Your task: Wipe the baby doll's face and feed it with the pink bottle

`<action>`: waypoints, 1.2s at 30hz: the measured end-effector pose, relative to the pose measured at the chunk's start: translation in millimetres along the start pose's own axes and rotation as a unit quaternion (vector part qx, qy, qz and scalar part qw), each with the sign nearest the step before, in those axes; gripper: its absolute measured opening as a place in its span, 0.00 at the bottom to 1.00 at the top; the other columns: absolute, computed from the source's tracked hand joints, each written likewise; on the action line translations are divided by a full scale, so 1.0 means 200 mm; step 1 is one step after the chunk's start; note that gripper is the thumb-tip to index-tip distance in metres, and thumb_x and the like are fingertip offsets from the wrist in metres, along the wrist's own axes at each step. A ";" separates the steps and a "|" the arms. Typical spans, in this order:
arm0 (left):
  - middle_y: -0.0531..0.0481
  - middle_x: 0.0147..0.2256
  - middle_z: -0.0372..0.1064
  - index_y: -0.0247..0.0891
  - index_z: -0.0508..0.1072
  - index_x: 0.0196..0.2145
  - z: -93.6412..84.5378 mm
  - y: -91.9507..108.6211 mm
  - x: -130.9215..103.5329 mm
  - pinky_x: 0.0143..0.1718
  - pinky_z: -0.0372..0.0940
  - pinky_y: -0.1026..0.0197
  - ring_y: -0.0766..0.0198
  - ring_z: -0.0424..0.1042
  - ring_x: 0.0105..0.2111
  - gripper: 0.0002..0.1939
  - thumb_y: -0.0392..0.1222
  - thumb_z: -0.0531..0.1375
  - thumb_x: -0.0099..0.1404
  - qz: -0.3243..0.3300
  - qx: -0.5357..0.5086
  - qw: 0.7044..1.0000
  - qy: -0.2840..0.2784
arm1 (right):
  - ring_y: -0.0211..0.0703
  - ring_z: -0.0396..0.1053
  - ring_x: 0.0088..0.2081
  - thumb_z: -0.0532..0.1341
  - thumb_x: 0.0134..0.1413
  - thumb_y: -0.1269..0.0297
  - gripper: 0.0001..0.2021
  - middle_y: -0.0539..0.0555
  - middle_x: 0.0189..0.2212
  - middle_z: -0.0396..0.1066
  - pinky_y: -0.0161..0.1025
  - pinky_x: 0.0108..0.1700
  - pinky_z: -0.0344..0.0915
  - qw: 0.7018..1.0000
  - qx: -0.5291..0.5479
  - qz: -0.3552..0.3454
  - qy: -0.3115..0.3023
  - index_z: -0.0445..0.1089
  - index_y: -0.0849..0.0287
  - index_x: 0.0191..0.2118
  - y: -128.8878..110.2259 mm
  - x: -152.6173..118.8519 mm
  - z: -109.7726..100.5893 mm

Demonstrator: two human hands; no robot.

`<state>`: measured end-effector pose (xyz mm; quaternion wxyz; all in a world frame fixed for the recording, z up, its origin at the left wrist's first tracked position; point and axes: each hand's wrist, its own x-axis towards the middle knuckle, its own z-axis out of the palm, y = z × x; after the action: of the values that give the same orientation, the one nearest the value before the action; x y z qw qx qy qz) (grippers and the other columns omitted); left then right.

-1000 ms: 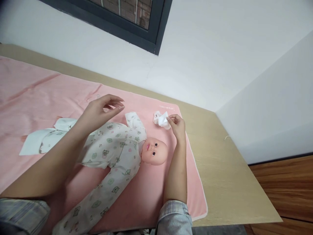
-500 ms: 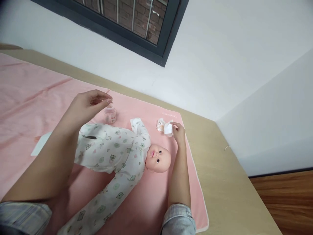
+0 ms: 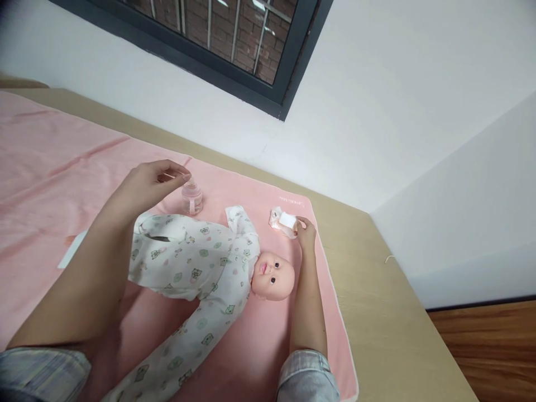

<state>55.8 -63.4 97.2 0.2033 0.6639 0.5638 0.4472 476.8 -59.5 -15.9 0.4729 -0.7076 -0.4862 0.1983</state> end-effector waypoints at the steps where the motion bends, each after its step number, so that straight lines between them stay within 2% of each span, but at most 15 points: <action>1: 0.51 0.40 0.76 0.44 0.77 0.38 0.00 -0.01 0.01 0.39 0.65 0.58 0.54 0.74 0.39 0.10 0.50 0.61 0.61 -0.005 0.001 1.000 0.002 | 0.38 0.68 0.21 0.56 0.49 0.58 0.19 0.57 0.40 0.76 0.41 0.32 0.68 1.000 -0.002 -0.005 0.022 0.74 0.61 0.44 0.01 -0.01 -0.01; 4: 0.51 0.39 0.76 0.44 0.77 0.38 0.01 -0.07 0.05 0.40 0.65 0.58 0.54 0.74 0.40 0.11 0.50 0.61 0.61 -0.027 0.015 1.000 0.003 | 0.39 0.69 0.23 0.53 0.50 0.60 0.18 0.58 0.38 0.76 0.41 0.35 0.67 0.995 -0.003 -0.025 0.095 0.74 0.62 0.40 0.05 -0.04 -0.02; 7: 0.51 0.40 0.76 0.43 0.75 0.42 0.03 -0.15 0.10 0.43 0.66 0.57 0.53 0.74 0.42 0.12 0.47 0.61 0.61 -0.061 0.059 0.996 -0.010 | 0.42 0.71 0.31 0.51 0.49 0.62 0.16 0.58 0.37 0.75 0.42 0.40 0.66 0.979 0.000 -0.073 0.189 0.74 0.63 0.36 0.14 -0.08 -0.01; 10: 0.46 0.47 0.73 0.43 0.67 0.56 0.06 -0.24 0.14 0.47 0.66 0.55 0.51 0.73 0.46 0.26 0.41 0.63 0.59 -0.091 0.138 0.986 -0.034 | 0.45 0.71 0.40 0.50 0.50 0.65 0.14 0.58 0.35 0.74 0.43 0.46 0.65 0.960 0.024 -0.138 0.242 0.72 0.62 0.31 0.22 -0.13 0.01; 13: 0.38 0.56 0.64 0.45 0.54 0.66 0.11 -0.30 0.16 0.48 0.66 0.50 0.45 0.71 0.49 0.42 0.37 0.64 0.57 -0.106 0.210 0.969 -0.073 | 0.47 0.70 0.44 0.49 0.51 0.66 0.14 0.58 0.36 0.74 0.46 0.51 0.63 0.951 -0.001 -0.164 0.263 0.71 0.61 0.30 0.25 -0.15 0.03; 17: 0.33 0.55 0.61 0.47 0.49 0.69 0.16 -0.32 0.17 0.46 0.66 0.50 0.41 0.72 0.49 0.47 0.36 0.65 0.56 -0.113 0.235 0.954 -0.149 | 0.51 0.67 0.51 0.50 0.47 0.67 0.17 0.61 0.44 0.73 0.51 0.59 0.56 0.956 -0.083 -0.134 0.246 0.72 0.63 0.39 0.26 -0.15 0.06; 23: 0.33 0.54 0.63 0.46 0.43 0.70 0.21 -0.34 0.17 0.43 0.66 0.53 0.42 0.73 0.46 0.49 0.39 0.62 0.56 -0.108 0.240 0.950 -0.167 | 0.57 0.59 0.59 0.54 0.45 0.68 0.27 0.67 0.55 0.63 0.54 0.64 0.50 0.967 -0.149 -0.057 0.196 0.65 0.67 0.54 0.30 -0.16 0.09; 27: 0.37 0.50 0.68 0.43 0.52 0.67 0.24 -0.36 0.17 0.42 0.66 0.56 0.44 0.74 0.44 0.45 0.44 0.62 0.54 -0.095 0.233 0.953 -0.169 | 0.57 0.56 0.62 0.54 0.44 0.73 0.32 0.70 0.58 0.59 0.52 0.64 0.50 0.969 -0.158 -0.012 0.189 0.59 0.71 0.59 0.29 -0.17 0.09; 32: 0.38 0.46 0.71 0.39 0.58 0.62 0.26 -0.37 0.16 0.38 0.65 0.56 0.43 0.74 0.42 0.40 0.47 0.62 0.53 -0.089 0.235 0.955 -0.154 | 0.65 0.56 0.62 0.58 0.45 0.70 0.37 0.72 0.59 0.59 0.59 0.63 0.50 0.958 -0.177 0.126 0.189 0.54 0.67 0.64 0.22 -0.19 0.08; 36: 0.38 0.44 0.72 0.39 0.59 0.61 0.26 -0.38 0.17 0.37 0.64 0.55 0.42 0.74 0.42 0.38 0.45 0.61 0.53 -0.089 0.235 0.956 -0.149 | 0.67 0.57 0.61 0.60 0.46 0.68 0.38 0.71 0.59 0.60 0.58 0.63 0.52 0.956 -0.176 0.148 0.183 0.52 0.67 0.65 0.21 -0.19 0.07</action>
<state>55.2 1.2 23.2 0.1621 0.6987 0.6736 0.1783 470.2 -89.7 -65.8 0.3872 -0.8678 -0.3084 0.0441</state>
